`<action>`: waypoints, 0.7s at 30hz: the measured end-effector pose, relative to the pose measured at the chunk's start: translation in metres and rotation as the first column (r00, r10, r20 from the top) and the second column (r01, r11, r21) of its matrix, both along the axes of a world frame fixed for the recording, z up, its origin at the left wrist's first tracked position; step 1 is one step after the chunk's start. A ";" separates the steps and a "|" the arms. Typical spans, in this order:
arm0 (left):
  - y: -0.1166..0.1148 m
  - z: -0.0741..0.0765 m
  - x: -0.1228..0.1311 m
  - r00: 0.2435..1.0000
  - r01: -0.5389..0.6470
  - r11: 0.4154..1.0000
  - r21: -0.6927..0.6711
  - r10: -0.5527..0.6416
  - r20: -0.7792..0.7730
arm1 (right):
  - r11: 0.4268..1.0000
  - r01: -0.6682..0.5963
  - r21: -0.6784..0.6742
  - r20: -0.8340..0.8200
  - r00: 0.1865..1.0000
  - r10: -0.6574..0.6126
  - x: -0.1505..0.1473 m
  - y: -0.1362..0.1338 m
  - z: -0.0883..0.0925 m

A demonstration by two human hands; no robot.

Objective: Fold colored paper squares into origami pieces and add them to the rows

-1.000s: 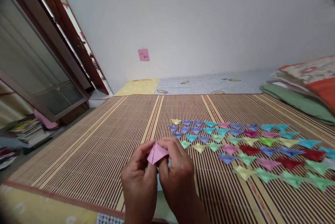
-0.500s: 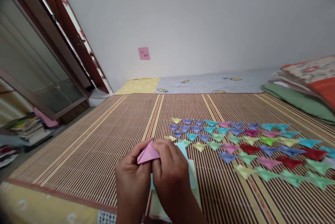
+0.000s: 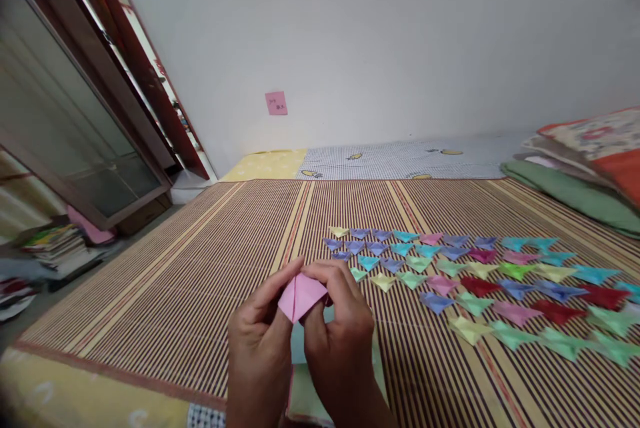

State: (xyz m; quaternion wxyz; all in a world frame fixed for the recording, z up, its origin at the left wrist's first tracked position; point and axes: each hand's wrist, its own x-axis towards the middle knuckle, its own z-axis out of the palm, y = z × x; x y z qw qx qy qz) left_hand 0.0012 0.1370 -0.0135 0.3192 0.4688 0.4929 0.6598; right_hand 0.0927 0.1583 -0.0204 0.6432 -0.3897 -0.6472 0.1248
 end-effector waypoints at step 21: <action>0.008 -0.017 0.005 0.919 -0.127 0.908 0.400 0.260 -0.297 | 0.805 -0.470 -0.362 -0.398 0.859 0.323 0.025 0.012 -0.001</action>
